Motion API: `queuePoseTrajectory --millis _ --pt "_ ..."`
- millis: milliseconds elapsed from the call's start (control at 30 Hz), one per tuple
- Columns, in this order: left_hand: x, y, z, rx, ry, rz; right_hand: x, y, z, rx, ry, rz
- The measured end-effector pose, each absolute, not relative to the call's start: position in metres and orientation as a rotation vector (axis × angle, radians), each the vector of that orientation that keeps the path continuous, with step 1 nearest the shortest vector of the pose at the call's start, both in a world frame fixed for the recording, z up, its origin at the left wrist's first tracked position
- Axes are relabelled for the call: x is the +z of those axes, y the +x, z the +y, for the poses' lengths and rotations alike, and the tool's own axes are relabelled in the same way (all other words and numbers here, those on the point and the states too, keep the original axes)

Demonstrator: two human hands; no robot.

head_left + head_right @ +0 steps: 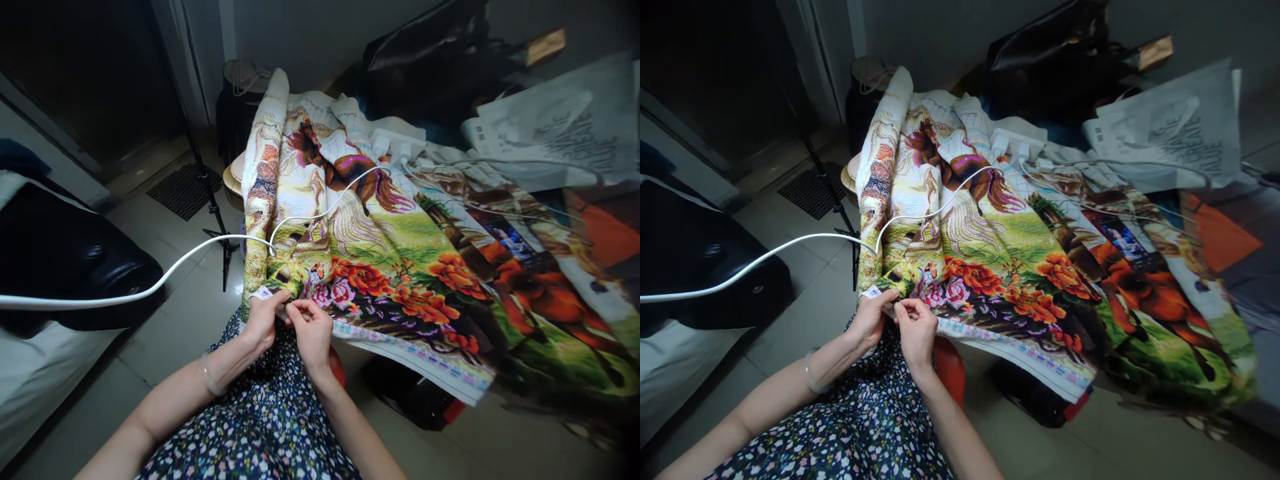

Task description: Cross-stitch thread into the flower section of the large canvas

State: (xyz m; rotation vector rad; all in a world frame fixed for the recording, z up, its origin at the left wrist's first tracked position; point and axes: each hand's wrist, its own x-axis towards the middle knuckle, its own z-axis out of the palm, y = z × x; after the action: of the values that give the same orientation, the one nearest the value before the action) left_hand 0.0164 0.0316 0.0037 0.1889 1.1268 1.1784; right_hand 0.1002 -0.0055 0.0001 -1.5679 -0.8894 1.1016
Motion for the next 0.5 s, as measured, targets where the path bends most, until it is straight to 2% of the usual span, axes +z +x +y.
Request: queuePoseTrajectory --millis 233,500 --pt "0.007 0.015 0.031 1.182 0.224 1.026 0.019 0.124 0.000 0.676 -1.633 -1.465" --pt "0.004 0.013 0.032 1.167 0.214 1.019 0.031 0.139 0.012 0.627 -1.587 -1.830"
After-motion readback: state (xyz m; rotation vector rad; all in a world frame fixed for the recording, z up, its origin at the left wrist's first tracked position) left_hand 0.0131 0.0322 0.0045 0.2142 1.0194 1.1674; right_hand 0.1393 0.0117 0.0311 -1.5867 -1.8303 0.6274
